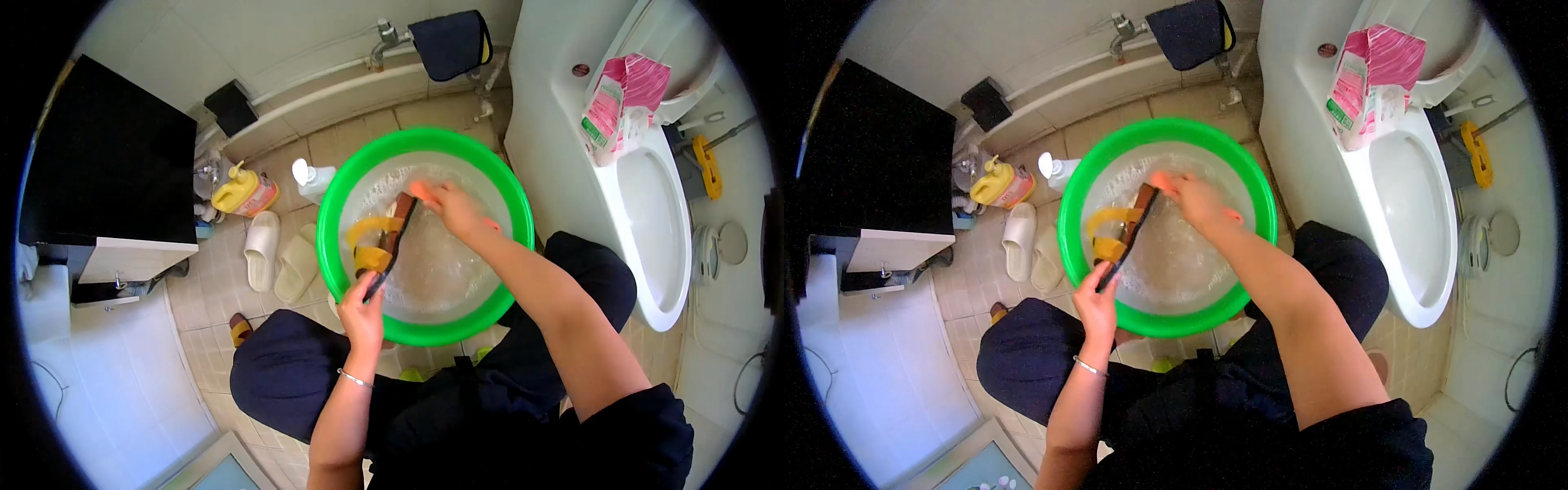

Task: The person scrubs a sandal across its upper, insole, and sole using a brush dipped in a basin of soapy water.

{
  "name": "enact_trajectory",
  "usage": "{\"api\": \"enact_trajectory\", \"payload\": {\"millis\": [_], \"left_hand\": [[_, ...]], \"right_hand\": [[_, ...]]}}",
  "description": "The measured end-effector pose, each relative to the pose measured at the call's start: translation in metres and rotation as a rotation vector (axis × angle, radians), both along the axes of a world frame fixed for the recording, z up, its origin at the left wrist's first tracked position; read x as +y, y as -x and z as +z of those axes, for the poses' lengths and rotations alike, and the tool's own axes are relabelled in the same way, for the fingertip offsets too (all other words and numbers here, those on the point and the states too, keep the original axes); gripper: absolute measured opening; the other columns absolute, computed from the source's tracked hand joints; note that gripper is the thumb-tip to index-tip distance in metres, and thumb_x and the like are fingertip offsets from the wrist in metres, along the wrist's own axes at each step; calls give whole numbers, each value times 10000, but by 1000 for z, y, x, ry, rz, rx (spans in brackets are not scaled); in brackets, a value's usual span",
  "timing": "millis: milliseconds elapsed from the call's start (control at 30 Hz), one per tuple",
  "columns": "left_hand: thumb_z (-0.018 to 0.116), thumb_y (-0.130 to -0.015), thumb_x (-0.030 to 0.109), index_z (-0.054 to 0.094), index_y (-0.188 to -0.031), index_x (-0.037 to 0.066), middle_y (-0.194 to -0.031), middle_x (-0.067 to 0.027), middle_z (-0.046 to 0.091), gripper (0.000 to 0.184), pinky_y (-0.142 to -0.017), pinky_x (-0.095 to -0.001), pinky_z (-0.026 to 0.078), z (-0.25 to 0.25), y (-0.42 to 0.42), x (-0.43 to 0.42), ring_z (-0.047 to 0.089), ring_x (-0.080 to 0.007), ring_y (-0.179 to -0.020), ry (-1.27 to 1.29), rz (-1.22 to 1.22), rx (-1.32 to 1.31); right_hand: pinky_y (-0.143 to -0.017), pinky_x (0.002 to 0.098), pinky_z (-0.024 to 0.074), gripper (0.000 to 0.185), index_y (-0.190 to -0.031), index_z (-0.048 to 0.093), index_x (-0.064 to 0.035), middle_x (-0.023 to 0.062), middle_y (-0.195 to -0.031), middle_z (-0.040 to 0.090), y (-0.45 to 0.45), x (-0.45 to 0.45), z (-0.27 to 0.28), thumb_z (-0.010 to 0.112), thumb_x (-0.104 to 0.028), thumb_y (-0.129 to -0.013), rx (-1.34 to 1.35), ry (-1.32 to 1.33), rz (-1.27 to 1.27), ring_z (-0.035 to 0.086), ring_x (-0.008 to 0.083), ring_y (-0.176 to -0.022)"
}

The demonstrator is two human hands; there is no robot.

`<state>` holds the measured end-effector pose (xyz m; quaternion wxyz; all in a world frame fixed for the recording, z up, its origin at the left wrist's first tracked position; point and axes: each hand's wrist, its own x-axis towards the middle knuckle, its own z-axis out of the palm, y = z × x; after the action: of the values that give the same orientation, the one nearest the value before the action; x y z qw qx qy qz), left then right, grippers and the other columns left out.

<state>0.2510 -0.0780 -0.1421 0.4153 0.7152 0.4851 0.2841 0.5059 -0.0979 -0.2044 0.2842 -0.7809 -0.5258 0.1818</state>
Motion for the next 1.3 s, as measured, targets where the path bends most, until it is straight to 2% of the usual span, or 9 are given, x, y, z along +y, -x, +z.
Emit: {"api": "enact_trajectory", "payload": {"millis": [167, 233, 267, 333, 433, 533, 1100, 1233, 1300], "left_hand": [[707, -773, 25, 641, -1030, -53, -937, -137, 682, 278, -793, -277, 490, 1, -2, -4, 635, -155, -870, 46, 38, -15], [703, -778, 23, 635, -1043, -56, -945, -130, 679, 285, -786, -278, 492, -1, 0, -2, 635, -159, -863, 37, 15, -44], [703, -778, 23, 635, -1043, -56, -945, -130, 679, 285, -786, -278, 492, 0, 0, -1, 635, -159, -863, 39, 14, -44], [694, -784, 11, 628, -1056, -56, -958, -122, 676, 287, -783, -273, 494, 0, 0, -2, 632, -154, -861, 17, -9, 3], [700, -748, 2, 650, -992, -29, -889, -168, 677, 251, -743, -305, 507, -7, -4, 0, 667, -242, -814, 40, 75, -105], [690, -771, -23, 630, -1044, -54, -948, -108, 677, 281, -784, -260, 490, -6, -2, 2, 626, -134, -857, 99, 37, -81], [696, -766, -9, 636, -1027, -63, -935, -123, 681, 273, -785, -272, 494, -1, -1, 1, 634, -145, -857, 85, 28, -40], [696, -775, 9, 633, -1038, -64, -939, -116, 679, 279, -785, -268, 492, 5, -6, -1, 625, -136, -849, 125, 90, -79], [697, -775, 12, 636, -1034, -61, -935, -125, 680, 277, -786, -270, 491, 6, -3, -2, 630, -145, -851, 99, 72, -58]], "right_hand": [[-787, 418, 473, 398, -1250, 543, -145, 132, -1030, 567, -3, -14, -24, 573, -295, -883, -79, -200, -489, 581, 346, -910], [-837, 409, 464, 394, -1258, 546, -141, 133, -1101, 550, 2, -4, -6, 542, -305, -900, 936, 123, -526, 577, 333, -956], [-837, 409, 464, 394, -1258, 546, -141, 133, -1101, 550, 5, 3, -12, 542, -305, -900, 935, 125, -528, 577, 333, -956], [-855, 402, 460, 405, -1266, 547, -146, 139, -1104, 564, 12, 14, -20, 535, -333, -906, 407, -207, -237, 578, 326, -971], [-844, 394, 465, 437, -1281, 531, -149, 152, -1071, 577, 20, 8, 14, 560, -341, -891, 226, 132, -27, 578, 331, -964], [-820, 395, 474, 446, -1270, 537, -153, 168, -1057, 580, 52, -21, 44, 586, -348, -872, 222, 55, 191, 579, 340, -952], [-868, 416, 452, 444, -1296, 522, -184, 183, -1132, 596, 45, -9, 54, 592, -311, -876, 311, 169, 238, 580, 343, -1006], [-853, 403, 460, 454, -1279, 530, -163, 173, -1121, 583, 24, 3, 24, 607, -321, -860, 124, 153, 191, 574, 350, -998], [-853, 385, 459, 438, -1267, 535, -137, 153, -1123, 584, 7, 7, -23, 600, -307, -868, 604, -220, -82, 584, 313, -1002]]}}
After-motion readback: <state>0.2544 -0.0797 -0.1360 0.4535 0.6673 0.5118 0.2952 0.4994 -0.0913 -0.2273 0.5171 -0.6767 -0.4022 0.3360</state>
